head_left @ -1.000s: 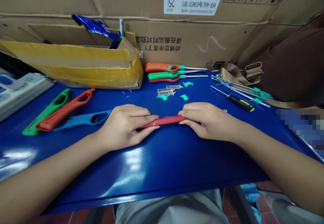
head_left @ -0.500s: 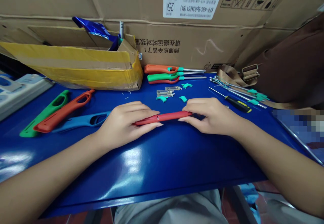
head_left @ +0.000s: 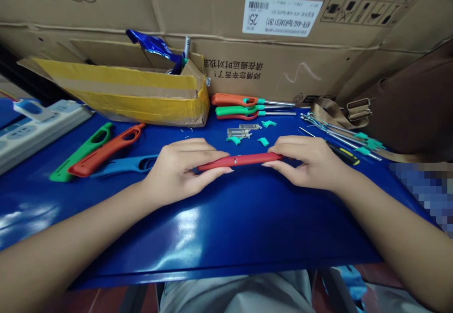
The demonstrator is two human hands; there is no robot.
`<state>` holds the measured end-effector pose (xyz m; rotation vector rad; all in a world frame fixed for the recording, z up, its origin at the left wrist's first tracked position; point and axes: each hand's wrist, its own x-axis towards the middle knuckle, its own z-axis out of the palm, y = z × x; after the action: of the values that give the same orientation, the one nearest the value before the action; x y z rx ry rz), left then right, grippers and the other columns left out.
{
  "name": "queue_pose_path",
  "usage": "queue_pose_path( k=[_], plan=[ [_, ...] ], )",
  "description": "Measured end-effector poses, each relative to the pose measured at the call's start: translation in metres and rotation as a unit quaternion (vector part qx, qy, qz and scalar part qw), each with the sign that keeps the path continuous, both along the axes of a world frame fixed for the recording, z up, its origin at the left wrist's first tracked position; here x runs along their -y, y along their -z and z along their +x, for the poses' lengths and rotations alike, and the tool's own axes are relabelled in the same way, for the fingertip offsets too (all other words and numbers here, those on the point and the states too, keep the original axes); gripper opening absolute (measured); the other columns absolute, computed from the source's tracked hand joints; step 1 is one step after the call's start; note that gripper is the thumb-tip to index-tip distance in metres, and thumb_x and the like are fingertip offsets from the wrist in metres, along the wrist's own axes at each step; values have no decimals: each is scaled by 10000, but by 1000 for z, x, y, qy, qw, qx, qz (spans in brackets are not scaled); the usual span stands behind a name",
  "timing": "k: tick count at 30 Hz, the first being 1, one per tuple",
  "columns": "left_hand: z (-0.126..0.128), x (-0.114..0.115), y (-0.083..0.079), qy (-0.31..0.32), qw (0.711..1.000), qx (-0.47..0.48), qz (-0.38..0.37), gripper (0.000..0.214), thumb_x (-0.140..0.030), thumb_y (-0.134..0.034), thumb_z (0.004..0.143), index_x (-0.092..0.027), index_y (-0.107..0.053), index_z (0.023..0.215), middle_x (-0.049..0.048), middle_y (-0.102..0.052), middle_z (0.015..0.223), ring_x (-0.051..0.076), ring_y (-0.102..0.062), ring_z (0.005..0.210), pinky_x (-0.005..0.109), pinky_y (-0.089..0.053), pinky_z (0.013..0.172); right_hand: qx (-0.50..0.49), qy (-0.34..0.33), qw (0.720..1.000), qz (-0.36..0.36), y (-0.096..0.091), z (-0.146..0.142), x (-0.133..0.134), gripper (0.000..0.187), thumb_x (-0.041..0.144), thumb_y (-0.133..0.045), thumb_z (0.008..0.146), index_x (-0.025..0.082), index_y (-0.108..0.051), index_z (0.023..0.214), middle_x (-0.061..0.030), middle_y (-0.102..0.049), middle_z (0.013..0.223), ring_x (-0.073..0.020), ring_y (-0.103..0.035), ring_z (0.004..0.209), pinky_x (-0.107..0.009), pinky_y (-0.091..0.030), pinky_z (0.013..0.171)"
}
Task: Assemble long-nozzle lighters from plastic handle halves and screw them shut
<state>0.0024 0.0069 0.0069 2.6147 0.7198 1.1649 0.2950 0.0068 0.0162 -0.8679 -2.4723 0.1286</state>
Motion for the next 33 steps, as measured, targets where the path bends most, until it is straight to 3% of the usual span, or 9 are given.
queue_pose_path(
  k=[12,18,25,33],
  plan=[
    [-8,-10,-2,11,1000,7,-9,199,-239,-770,890,-158,-773,1072,72,-814,1032,177,-773,904,261,-597,910,-16,14,1000,14,-6,8,-6,198,346,-605,983,220,-668,843,-50,-672,748,-181,-603,648,-318,-467,614],
    [-8,-9,-4,12,1000,0,4,180,-252,-749,913,-171,-767,1073,69,-813,1050,175,-773,916,271,-594,929,-23,7,999,21,-6,8,-5,172,323,-620,978,209,-674,861,-49,-673,755,-173,-594,643,-311,-462,610],
    [-12,-19,6,11,998,-51,22,313,-290,-747,917,-124,-728,1182,109,-796,1098,185,-765,979,259,-583,945,-2,13,999,36,0,12,-9,187,317,-611,985,198,-677,857,-53,-676,771,-169,-594,656,-304,-452,613],
    [-13,-17,5,9,997,-63,49,218,-230,-713,938,-108,-746,1115,112,-803,1067,185,-769,955,266,-562,976,-2,-11,997,73,0,9,-9,183,268,-620,981,151,-694,861,-71,-676,763,-169,-594,657,-294,-460,614]
  ],
)
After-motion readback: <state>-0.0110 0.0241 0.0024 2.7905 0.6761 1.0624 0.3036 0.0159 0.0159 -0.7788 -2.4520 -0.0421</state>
